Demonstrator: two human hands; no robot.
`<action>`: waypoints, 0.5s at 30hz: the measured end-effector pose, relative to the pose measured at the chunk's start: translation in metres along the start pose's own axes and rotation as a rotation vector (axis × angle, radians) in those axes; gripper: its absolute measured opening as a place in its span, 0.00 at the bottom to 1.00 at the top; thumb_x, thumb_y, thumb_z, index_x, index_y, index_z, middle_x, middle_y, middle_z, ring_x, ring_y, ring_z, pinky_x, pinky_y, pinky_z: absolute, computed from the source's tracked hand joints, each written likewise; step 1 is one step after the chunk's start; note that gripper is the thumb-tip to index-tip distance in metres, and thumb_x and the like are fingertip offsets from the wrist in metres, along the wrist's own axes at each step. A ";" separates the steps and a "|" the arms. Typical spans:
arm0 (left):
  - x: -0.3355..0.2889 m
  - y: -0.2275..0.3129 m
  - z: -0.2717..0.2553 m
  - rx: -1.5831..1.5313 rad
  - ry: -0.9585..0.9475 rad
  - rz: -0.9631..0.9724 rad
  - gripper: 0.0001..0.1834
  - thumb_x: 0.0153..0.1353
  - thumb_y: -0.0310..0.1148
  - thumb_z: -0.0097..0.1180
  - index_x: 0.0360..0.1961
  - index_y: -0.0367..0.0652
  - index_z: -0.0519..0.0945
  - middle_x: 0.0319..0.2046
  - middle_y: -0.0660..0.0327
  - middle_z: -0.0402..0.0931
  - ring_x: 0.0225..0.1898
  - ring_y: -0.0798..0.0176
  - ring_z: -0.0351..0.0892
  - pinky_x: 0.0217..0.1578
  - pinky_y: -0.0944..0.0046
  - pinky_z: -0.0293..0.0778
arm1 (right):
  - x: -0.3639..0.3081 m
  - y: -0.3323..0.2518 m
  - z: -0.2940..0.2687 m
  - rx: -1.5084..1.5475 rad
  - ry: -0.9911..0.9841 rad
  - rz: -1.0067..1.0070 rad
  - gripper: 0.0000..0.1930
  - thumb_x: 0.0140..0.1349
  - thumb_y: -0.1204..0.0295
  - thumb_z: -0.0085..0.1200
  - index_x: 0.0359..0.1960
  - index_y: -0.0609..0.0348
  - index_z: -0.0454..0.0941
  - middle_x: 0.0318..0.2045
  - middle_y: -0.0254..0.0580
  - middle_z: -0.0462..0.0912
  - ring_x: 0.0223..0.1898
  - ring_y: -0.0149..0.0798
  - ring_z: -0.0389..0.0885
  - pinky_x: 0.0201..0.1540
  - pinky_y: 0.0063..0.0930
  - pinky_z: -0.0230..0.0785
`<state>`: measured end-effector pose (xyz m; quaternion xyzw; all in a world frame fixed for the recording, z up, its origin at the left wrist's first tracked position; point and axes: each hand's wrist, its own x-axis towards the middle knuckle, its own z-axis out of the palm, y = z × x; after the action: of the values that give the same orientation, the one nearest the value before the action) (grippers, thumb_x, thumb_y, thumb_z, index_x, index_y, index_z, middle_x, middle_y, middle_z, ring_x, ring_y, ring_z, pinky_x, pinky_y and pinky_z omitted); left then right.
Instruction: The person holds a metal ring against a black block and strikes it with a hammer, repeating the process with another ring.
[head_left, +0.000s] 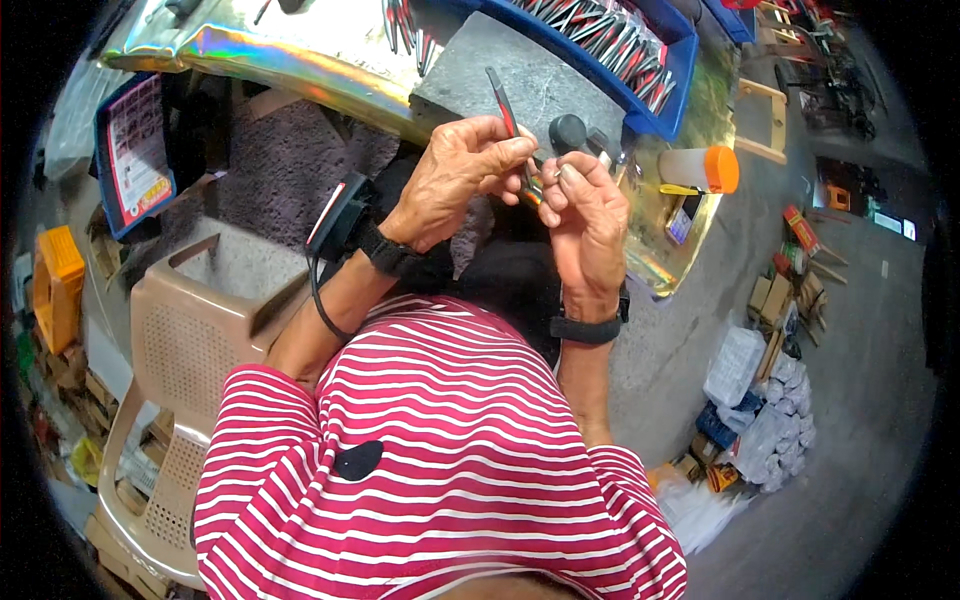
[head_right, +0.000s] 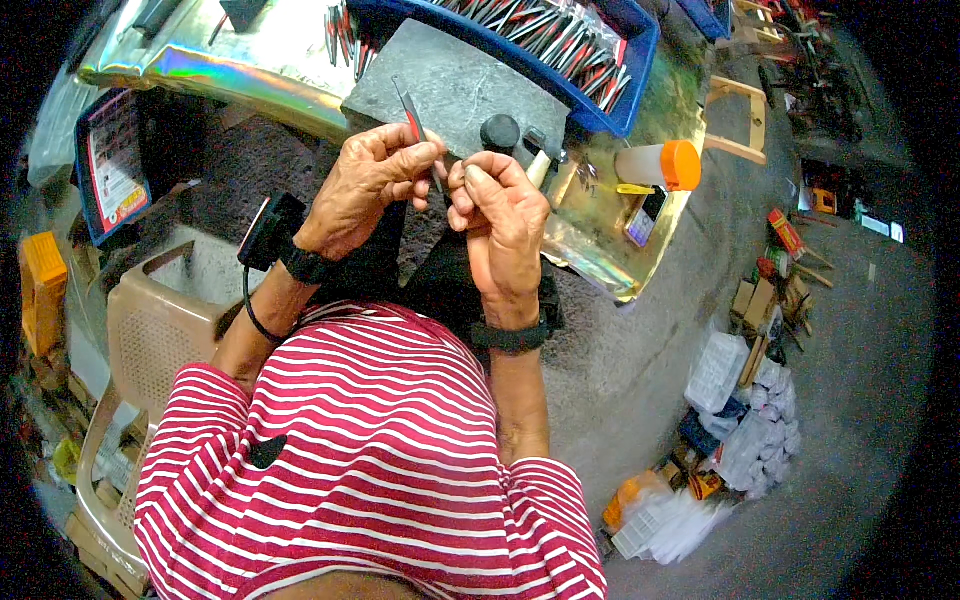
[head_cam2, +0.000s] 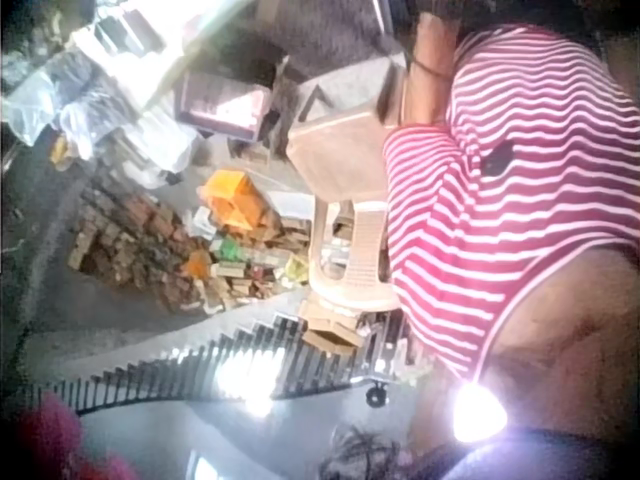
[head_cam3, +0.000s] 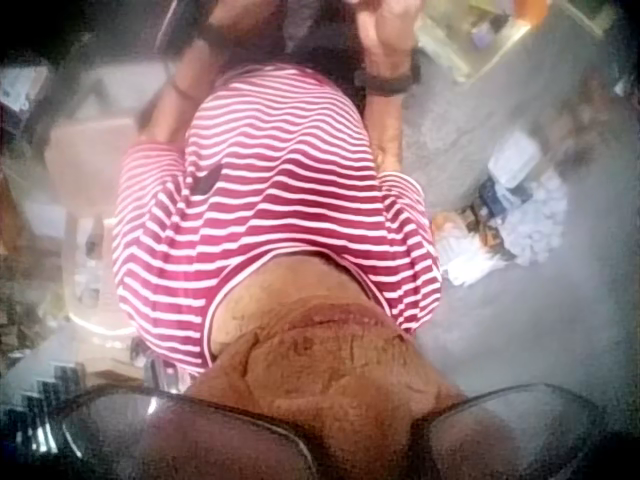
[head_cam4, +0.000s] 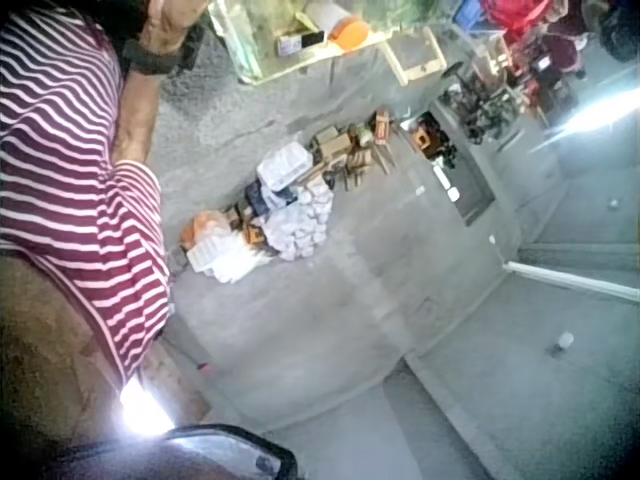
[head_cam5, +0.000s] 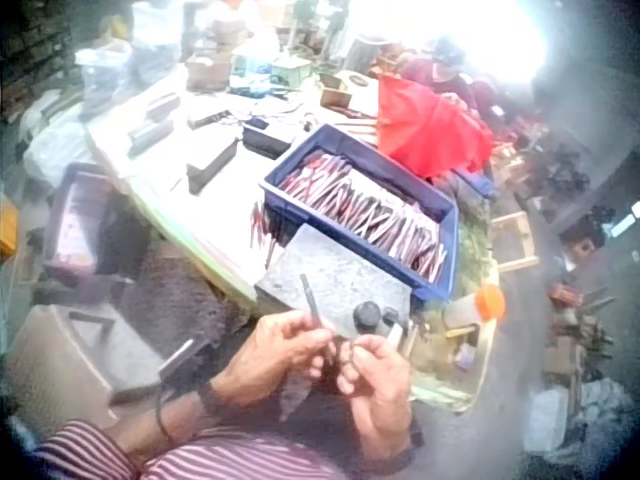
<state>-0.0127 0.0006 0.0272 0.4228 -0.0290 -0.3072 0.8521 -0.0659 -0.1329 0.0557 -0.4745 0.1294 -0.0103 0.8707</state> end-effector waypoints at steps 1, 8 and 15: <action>0.001 0.001 0.000 -0.012 0.004 -0.011 0.12 0.55 0.34 0.50 0.35 0.36 0.73 0.25 0.63 0.73 0.21 0.76 0.69 0.22 0.78 0.69 | 0.000 0.000 0.001 -0.049 0.006 -0.025 0.06 0.56 0.75 0.47 0.33 0.65 0.68 0.27 0.38 0.73 0.22 0.23 0.67 0.22 0.14 0.62; -0.001 0.003 0.002 -0.118 0.011 -0.033 0.10 0.55 0.35 0.51 0.31 0.39 0.71 0.24 0.64 0.73 0.20 0.76 0.69 0.22 0.78 0.69 | -0.004 0.005 0.010 -0.244 0.060 -0.167 0.07 0.57 0.74 0.47 0.32 0.66 0.68 0.25 0.39 0.74 0.21 0.24 0.68 0.21 0.14 0.63; -0.003 0.000 0.005 -0.261 -0.011 -0.064 0.09 0.56 0.36 0.49 0.31 0.40 0.71 0.26 0.64 0.72 0.21 0.75 0.69 0.24 0.75 0.71 | -0.008 0.006 0.016 -0.356 0.069 -0.281 0.06 0.56 0.76 0.47 0.33 0.66 0.67 0.25 0.39 0.72 0.20 0.23 0.66 0.21 0.14 0.60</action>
<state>-0.0160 -0.0011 0.0309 0.3075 0.0197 -0.3376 0.8894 -0.0706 -0.1147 0.0605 -0.6334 0.0916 -0.1248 0.7582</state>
